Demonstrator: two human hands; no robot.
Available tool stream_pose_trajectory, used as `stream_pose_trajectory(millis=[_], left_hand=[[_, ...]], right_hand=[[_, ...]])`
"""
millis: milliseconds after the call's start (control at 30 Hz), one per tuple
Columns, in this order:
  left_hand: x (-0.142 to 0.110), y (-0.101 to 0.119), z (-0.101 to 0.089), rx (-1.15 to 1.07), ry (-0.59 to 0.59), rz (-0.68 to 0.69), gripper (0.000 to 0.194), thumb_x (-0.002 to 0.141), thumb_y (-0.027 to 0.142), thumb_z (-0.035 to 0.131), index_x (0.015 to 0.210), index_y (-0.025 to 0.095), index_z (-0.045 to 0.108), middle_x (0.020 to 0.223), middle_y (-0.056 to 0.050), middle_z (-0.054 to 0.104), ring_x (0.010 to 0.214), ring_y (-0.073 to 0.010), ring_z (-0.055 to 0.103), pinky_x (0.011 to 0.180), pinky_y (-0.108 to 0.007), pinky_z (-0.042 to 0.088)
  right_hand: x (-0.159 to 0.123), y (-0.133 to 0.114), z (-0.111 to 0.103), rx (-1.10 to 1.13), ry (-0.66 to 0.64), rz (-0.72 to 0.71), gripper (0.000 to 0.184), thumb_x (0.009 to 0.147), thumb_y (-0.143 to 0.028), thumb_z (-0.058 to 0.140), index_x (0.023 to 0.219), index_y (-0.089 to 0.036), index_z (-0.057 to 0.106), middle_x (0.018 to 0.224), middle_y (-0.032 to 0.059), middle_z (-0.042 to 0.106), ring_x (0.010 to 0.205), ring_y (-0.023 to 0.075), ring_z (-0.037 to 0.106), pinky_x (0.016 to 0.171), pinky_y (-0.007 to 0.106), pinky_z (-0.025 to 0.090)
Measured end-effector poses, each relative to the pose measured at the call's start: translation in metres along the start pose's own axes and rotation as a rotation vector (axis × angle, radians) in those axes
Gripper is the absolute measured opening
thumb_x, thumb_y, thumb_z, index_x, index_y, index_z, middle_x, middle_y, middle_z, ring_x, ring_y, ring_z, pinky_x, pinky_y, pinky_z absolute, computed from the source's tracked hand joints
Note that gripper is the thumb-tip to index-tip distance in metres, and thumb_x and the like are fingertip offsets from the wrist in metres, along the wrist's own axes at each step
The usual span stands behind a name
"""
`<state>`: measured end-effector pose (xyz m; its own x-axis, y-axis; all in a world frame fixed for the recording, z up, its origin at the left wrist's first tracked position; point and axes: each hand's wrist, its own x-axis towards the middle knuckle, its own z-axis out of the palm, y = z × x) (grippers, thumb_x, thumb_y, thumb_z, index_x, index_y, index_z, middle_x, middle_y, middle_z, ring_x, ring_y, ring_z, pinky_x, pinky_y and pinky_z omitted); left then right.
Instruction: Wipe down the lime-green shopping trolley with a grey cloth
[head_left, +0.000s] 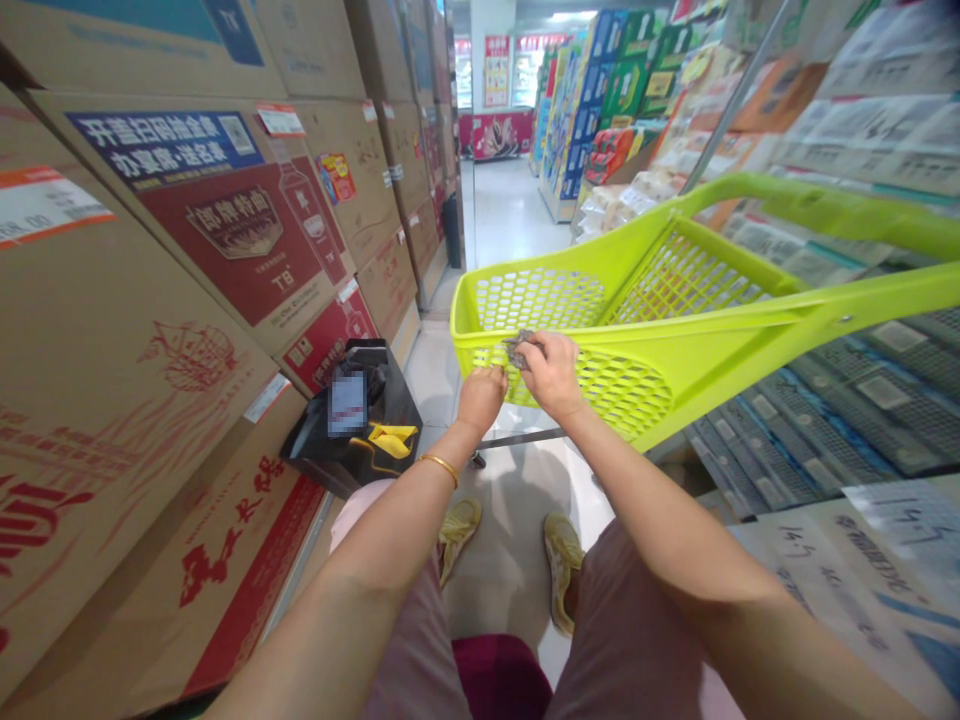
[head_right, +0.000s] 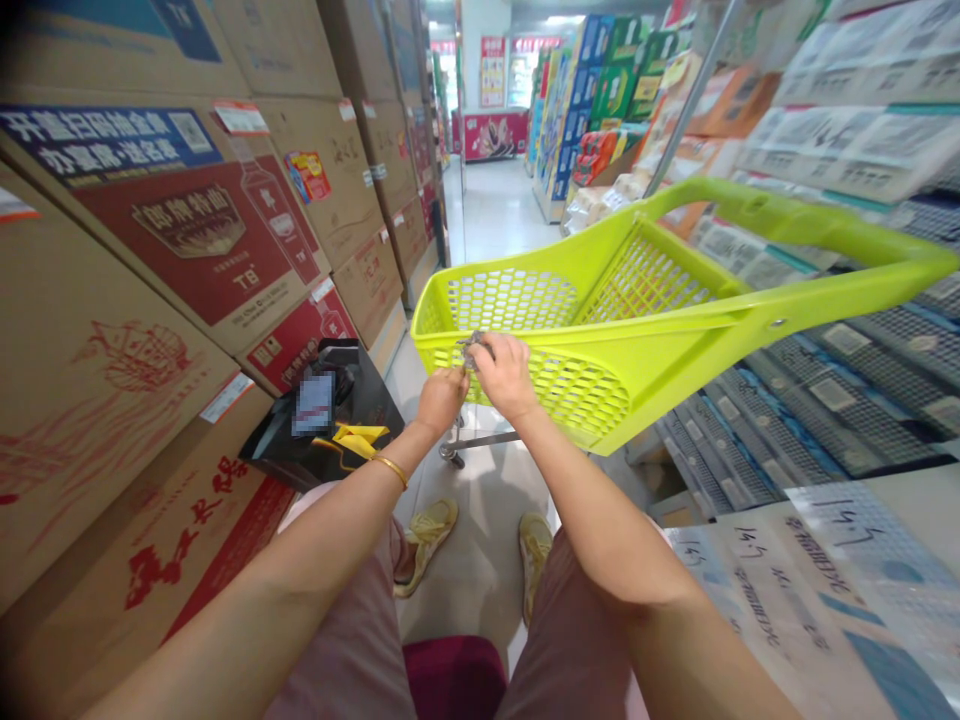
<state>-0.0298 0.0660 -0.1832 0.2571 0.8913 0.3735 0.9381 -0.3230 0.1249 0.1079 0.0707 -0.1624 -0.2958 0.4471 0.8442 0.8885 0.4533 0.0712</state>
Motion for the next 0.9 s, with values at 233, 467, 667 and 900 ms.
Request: stream_pose_trajectory(millis=[233,467,667,900], left_hand=[[-0.002,-0.002,-0.005,-0.028,-0.037,0.019,0.019,0.089,0.020,0.043,0.092,0.012,0.060,0.092,-0.011,0.066,0.090,-0.0196,0.058,0.080,-0.030,0.044],[0.002,-0.001,0.000,0.001,0.010,0.028,0.026,0.093,0.020,0.033,0.087,0.013,0.058,0.085,-0.011,0.064,0.085,-0.0196,0.058,0.081,-0.032,0.042],[0.000,-0.002,0.002,-0.002,0.043,0.028,0.025,0.093,0.021,0.034,0.086,0.013,0.057,0.084,-0.010,0.064,0.084,-0.0183,0.058,0.081,-0.030,0.041],[0.000,-0.004,0.001,-0.022,0.009,0.023,0.019,0.090,0.018,0.039,0.092,0.013,0.058,0.091,-0.010,0.065,0.088,-0.0189,0.057,0.081,-0.030,0.043]], right_hand=[[-0.024,0.000,0.013,0.008,-0.134,-0.114,0.018,0.089,-0.025,0.047,0.094,-0.025,0.065,0.100,0.0048,0.059,0.094,0.0185,0.043,0.082,0.033,0.029],[-0.059,0.002,0.022,-0.008,-0.325,-0.244,0.016,0.089,-0.023,0.047,0.090,-0.023,0.064,0.100,0.0044,0.061,0.093,0.0176,0.043,0.080,0.032,0.028],[-0.062,0.000,0.023,0.012,-0.359,-0.293,0.017,0.090,-0.023,0.046,0.093,-0.021,0.062,0.103,0.0051,0.061,0.095,0.0181,0.043,0.081,0.032,0.028],[-0.023,-0.004,0.010,0.029,-0.166,-0.161,0.021,0.091,-0.023,0.043,0.098,-0.023,0.063,0.100,0.0059,0.059,0.097,0.0185,0.043,0.084,0.033,0.028]])
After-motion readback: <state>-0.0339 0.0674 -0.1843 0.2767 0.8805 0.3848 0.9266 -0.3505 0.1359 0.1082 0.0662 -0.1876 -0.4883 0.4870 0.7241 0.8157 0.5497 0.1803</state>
